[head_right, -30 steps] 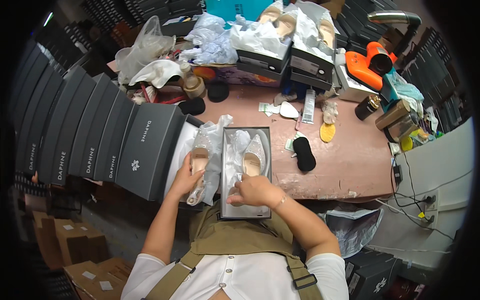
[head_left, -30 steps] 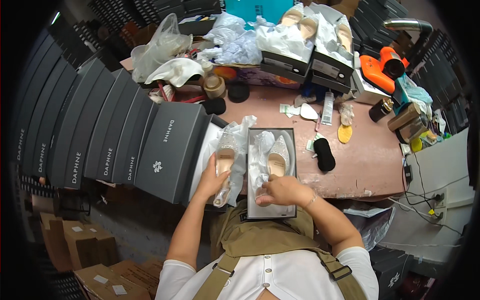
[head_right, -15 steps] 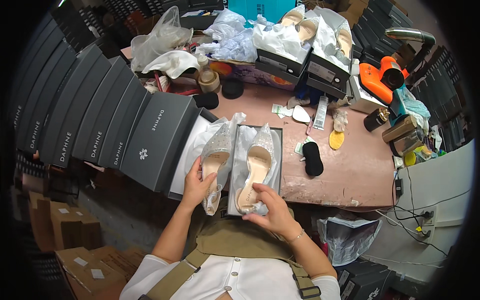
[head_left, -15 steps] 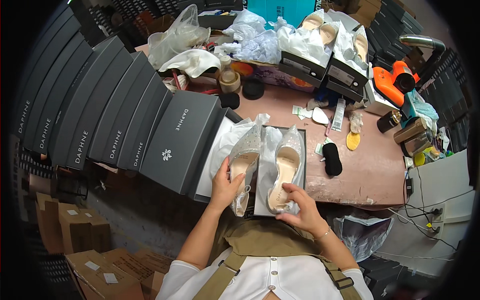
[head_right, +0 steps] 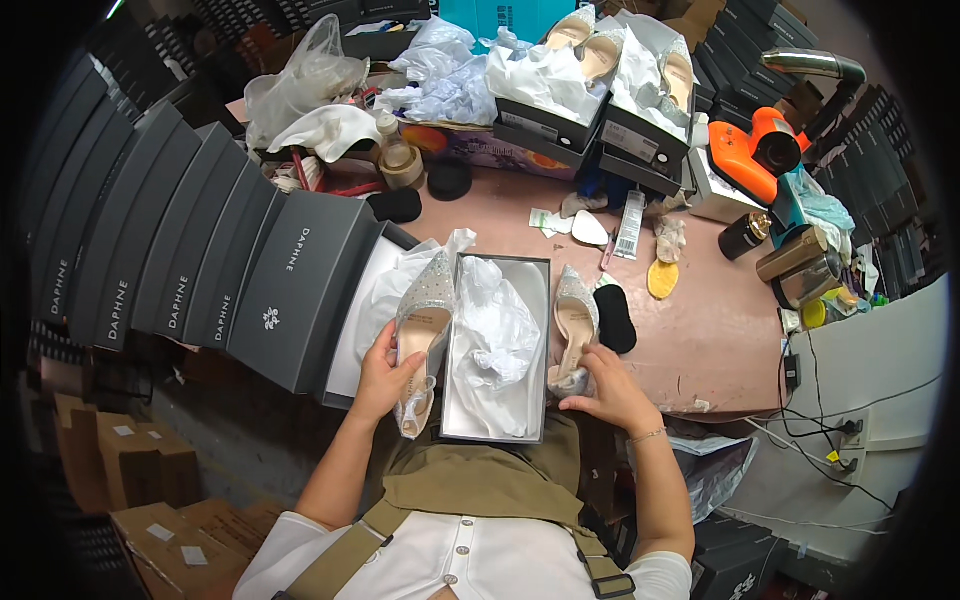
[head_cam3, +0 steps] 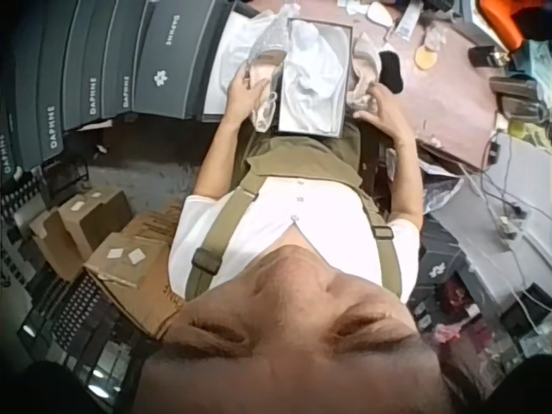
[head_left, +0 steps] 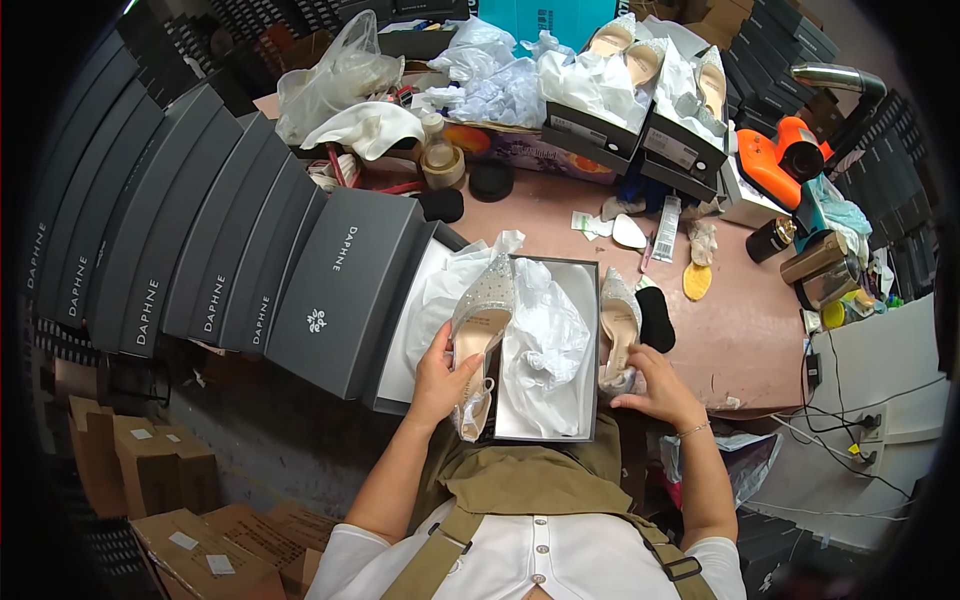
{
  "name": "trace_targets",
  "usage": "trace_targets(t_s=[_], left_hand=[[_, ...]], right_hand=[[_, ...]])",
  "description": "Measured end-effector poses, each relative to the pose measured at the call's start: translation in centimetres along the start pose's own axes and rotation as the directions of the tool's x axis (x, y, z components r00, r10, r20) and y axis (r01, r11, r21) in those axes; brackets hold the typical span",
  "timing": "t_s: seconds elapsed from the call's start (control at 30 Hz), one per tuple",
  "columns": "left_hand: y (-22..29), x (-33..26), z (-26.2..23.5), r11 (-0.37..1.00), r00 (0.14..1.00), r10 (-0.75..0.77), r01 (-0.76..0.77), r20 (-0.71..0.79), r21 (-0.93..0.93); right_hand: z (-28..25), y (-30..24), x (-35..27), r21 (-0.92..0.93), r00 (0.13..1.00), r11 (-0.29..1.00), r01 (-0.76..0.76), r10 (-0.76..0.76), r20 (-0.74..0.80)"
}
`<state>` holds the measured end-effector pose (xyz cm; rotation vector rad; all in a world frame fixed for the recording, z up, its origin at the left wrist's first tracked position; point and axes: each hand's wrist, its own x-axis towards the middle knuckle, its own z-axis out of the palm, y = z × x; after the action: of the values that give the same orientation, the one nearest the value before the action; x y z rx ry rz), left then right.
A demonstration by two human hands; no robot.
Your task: Prepare and pack high-heeled shoes into a shoebox using tissue paper and inserts.
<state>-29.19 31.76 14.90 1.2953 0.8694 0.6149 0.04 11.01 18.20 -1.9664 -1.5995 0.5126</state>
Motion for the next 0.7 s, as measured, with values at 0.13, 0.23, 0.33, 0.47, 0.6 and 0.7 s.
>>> trace_targets(t_s=[0.13,0.23,0.33,0.47,0.6,0.7], left_hand=[[-4.1,1.7,-1.5,0.997,0.992,-0.043,0.051,-0.121,0.057],[-4.5,2.9,-0.9,0.987,0.978,0.030,0.004,-0.206,0.163],[-0.7,1.1,-0.5,0.820,0.908,0.389,-0.262,-0.159,0.508],[0.8,0.2,-0.1,0.981,0.983,0.183,-0.181,-0.017,0.074],[3.7,1.5,4.4,0.956,0.988,0.085,-0.043,0.131,-0.290],[1.9,3.1,7.0,0.863,0.980,0.065,0.040,0.190,-0.504]], right_hand=[[0.6,-4.1,5.9,0.050,0.997,0.998,-0.049,0.052,-0.059],[6.8,-5.2,9.9,-0.123,0.984,0.976,0.177,-0.175,0.029],[12.8,-3.4,11.6,-0.256,0.962,0.966,0.030,0.042,0.270],[10.1,-4.7,11.0,0.012,1.000,1.000,0.016,-0.016,0.007],[3.6,-11.6,8.5,0.266,0.975,0.939,0.219,-0.203,-0.087],[4.0,-12.4,7.3,0.163,0.967,0.964,0.211,-0.182,-0.175]])
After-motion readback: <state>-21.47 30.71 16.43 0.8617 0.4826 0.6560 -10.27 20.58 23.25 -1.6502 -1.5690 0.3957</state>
